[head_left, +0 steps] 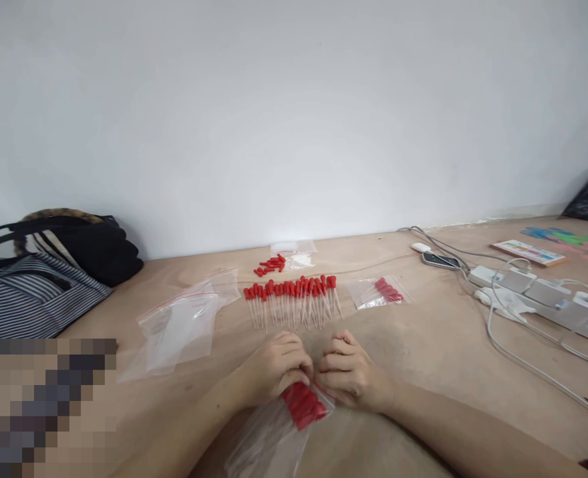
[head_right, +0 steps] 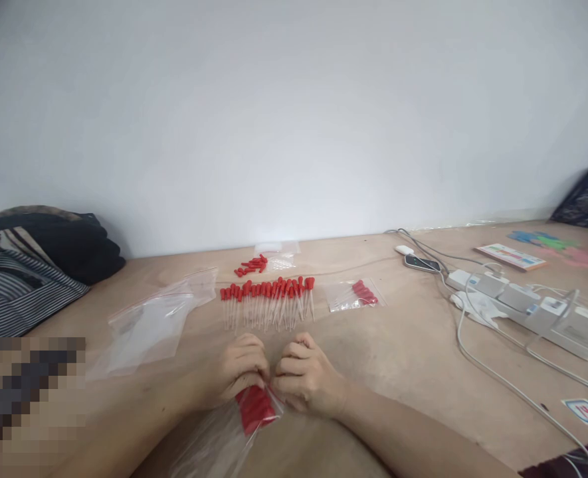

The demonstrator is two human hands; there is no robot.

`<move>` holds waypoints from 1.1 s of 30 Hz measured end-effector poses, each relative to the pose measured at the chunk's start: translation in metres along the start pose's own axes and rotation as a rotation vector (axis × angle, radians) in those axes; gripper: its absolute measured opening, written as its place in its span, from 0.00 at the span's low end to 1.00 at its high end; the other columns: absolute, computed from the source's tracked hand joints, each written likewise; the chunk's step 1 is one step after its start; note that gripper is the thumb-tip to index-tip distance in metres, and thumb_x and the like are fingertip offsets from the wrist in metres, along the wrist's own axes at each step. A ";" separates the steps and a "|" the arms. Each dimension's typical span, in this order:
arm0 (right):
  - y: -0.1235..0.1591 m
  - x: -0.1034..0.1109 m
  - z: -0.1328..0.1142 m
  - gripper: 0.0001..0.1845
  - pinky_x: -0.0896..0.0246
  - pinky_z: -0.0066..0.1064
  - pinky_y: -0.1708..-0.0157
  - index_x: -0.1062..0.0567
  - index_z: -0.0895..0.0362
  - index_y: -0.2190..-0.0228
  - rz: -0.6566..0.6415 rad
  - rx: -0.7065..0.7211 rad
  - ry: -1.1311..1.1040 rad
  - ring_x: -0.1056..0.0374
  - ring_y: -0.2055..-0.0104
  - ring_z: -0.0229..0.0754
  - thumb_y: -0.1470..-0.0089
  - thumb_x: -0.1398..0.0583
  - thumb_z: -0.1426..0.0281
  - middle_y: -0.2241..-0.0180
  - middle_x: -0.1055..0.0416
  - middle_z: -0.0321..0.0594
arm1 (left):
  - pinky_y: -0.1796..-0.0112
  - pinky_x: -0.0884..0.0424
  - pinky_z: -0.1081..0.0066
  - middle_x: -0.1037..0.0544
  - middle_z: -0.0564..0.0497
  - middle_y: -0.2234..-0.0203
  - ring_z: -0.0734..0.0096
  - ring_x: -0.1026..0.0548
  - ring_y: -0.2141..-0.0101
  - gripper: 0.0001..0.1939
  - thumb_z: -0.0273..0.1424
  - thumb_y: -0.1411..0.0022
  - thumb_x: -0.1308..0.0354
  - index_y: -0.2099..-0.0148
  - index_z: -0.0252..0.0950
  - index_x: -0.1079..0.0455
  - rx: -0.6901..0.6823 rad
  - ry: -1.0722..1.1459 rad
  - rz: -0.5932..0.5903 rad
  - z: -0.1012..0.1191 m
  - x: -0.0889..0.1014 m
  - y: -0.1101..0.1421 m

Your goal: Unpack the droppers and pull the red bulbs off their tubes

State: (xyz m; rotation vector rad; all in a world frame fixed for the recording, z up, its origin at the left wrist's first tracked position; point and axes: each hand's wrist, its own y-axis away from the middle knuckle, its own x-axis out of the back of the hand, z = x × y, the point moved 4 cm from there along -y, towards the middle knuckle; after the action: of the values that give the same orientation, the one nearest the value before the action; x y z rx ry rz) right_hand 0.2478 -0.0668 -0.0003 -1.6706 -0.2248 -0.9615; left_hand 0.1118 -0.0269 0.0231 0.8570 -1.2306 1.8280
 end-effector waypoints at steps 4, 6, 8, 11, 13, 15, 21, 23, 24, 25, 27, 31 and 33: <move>-0.001 0.000 -0.001 0.09 0.54 0.35 0.64 0.30 0.54 0.73 0.000 0.030 0.034 0.42 0.68 0.35 0.48 0.49 0.76 0.75 0.31 0.33 | 0.64 0.39 0.71 0.30 0.52 0.77 0.71 0.34 0.69 0.10 0.30 0.38 0.50 0.70 0.36 0.33 -0.050 -0.016 0.029 -0.002 -0.001 0.001; -0.002 0.000 -0.002 0.09 0.54 0.34 0.64 0.31 0.55 0.74 0.018 0.039 0.040 0.42 0.69 0.34 0.48 0.49 0.76 0.77 0.32 0.32 | 0.64 0.39 0.71 0.29 0.52 0.78 0.72 0.34 0.69 0.11 0.28 0.37 0.52 0.72 0.36 0.34 -0.071 -0.036 0.039 0.000 -0.001 0.001; -0.003 0.000 -0.002 0.08 0.54 0.34 0.63 0.31 0.55 0.74 0.020 0.044 0.054 0.42 0.69 0.34 0.48 0.49 0.76 0.78 0.32 0.31 | 0.64 0.40 0.71 0.29 0.53 0.78 0.72 0.34 0.70 0.13 0.25 0.37 0.56 0.72 0.36 0.35 -0.094 -0.070 0.023 0.003 -0.002 0.000; -0.005 -0.002 -0.004 0.09 0.55 0.34 0.61 0.32 0.56 0.74 -0.019 0.078 0.099 0.41 0.69 0.33 0.46 0.49 0.75 0.80 0.34 0.30 | 0.64 0.40 0.70 0.29 0.53 0.77 0.72 0.33 0.70 0.15 0.22 0.38 0.59 0.74 0.36 0.38 -0.133 -0.120 -0.017 0.008 -0.004 -0.003; -0.006 -0.002 -0.006 0.10 0.56 0.35 0.59 0.32 0.56 0.74 -0.048 0.108 0.128 0.41 0.69 0.32 0.45 0.50 0.75 0.80 0.35 0.29 | 0.64 0.40 0.71 0.29 0.53 0.77 0.72 0.33 0.69 0.15 0.22 0.38 0.60 0.74 0.36 0.38 -0.150 -0.138 -0.035 0.009 -0.005 -0.005; -0.007 -0.002 -0.007 0.12 0.57 0.35 0.58 0.33 0.56 0.75 -0.062 0.123 0.151 0.42 0.69 0.32 0.43 0.51 0.74 0.81 0.36 0.28 | 0.64 0.40 0.71 0.29 0.54 0.78 0.72 0.33 0.69 0.15 0.22 0.39 0.60 0.75 0.36 0.39 -0.160 -0.143 -0.041 0.009 -0.005 -0.006; -0.005 -0.002 -0.003 0.13 0.59 0.34 0.55 0.33 0.55 0.75 -0.139 0.145 0.183 0.42 0.68 0.30 0.42 0.51 0.74 0.80 0.36 0.27 | 0.62 0.39 0.70 0.28 0.53 0.76 0.71 0.32 0.67 0.14 0.19 0.43 0.60 0.72 0.37 0.36 -0.143 -0.136 -0.086 0.008 -0.001 -0.004; -0.005 0.001 -0.001 0.12 0.59 0.35 0.54 0.33 0.56 0.77 -0.120 0.130 0.173 0.42 0.67 0.31 0.43 0.51 0.74 0.81 0.36 0.27 | 0.62 0.38 0.70 0.27 0.53 0.74 0.71 0.32 0.66 0.15 0.18 0.44 0.59 0.71 0.37 0.35 -0.118 -0.144 -0.096 0.007 0.005 -0.004; -0.004 0.002 0.001 0.12 0.59 0.36 0.54 0.33 0.56 0.77 -0.113 0.117 0.165 0.42 0.67 0.32 0.44 0.50 0.74 0.81 0.36 0.28 | 0.62 0.38 0.70 0.27 0.52 0.73 0.71 0.32 0.66 0.15 0.17 0.44 0.59 0.70 0.37 0.34 -0.101 -0.146 -0.104 0.007 0.009 -0.005; -0.004 0.002 0.002 0.12 0.59 0.37 0.54 0.33 0.56 0.78 -0.106 0.104 0.154 0.42 0.66 0.33 0.45 0.50 0.75 0.81 0.36 0.29 | 0.62 0.37 0.70 0.27 0.52 0.72 0.71 0.32 0.66 0.15 0.17 0.44 0.59 0.70 0.37 0.34 -0.084 -0.144 -0.112 0.007 0.014 -0.006; -0.005 0.004 0.004 0.10 0.60 0.38 0.53 0.34 0.57 0.79 -0.105 0.073 0.131 0.42 0.66 0.34 0.49 0.50 0.77 0.81 0.36 0.30 | 0.61 0.36 0.69 0.28 0.49 0.68 0.70 0.32 0.64 0.15 0.19 0.42 0.59 0.70 0.37 0.33 -0.026 -0.128 -0.118 0.009 0.022 -0.008; -0.004 0.005 0.007 0.07 0.59 0.39 0.54 0.34 0.57 0.79 -0.124 0.003 0.111 0.42 0.67 0.36 0.55 0.48 0.77 0.81 0.36 0.31 | 0.57 0.34 0.66 0.32 0.45 0.56 0.65 0.33 0.56 0.06 0.27 0.41 0.51 0.67 0.36 0.33 0.231 -0.028 -0.143 0.016 0.026 -0.003; -0.003 0.005 0.008 0.05 0.58 0.39 0.55 0.34 0.57 0.79 -0.122 -0.019 0.108 0.43 0.68 0.36 0.58 0.48 0.77 0.81 0.36 0.31 | 0.55 0.35 0.61 0.36 0.44 0.51 0.59 0.35 0.52 0.13 0.36 0.46 0.43 0.58 0.37 0.35 0.363 0.038 -0.135 0.020 0.017 0.007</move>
State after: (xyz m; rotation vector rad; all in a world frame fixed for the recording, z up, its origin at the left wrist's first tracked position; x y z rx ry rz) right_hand 0.2525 -0.0604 0.0048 -1.6315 -0.2477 -1.1447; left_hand 0.0998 -0.0437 0.0410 1.0690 -0.8063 1.9768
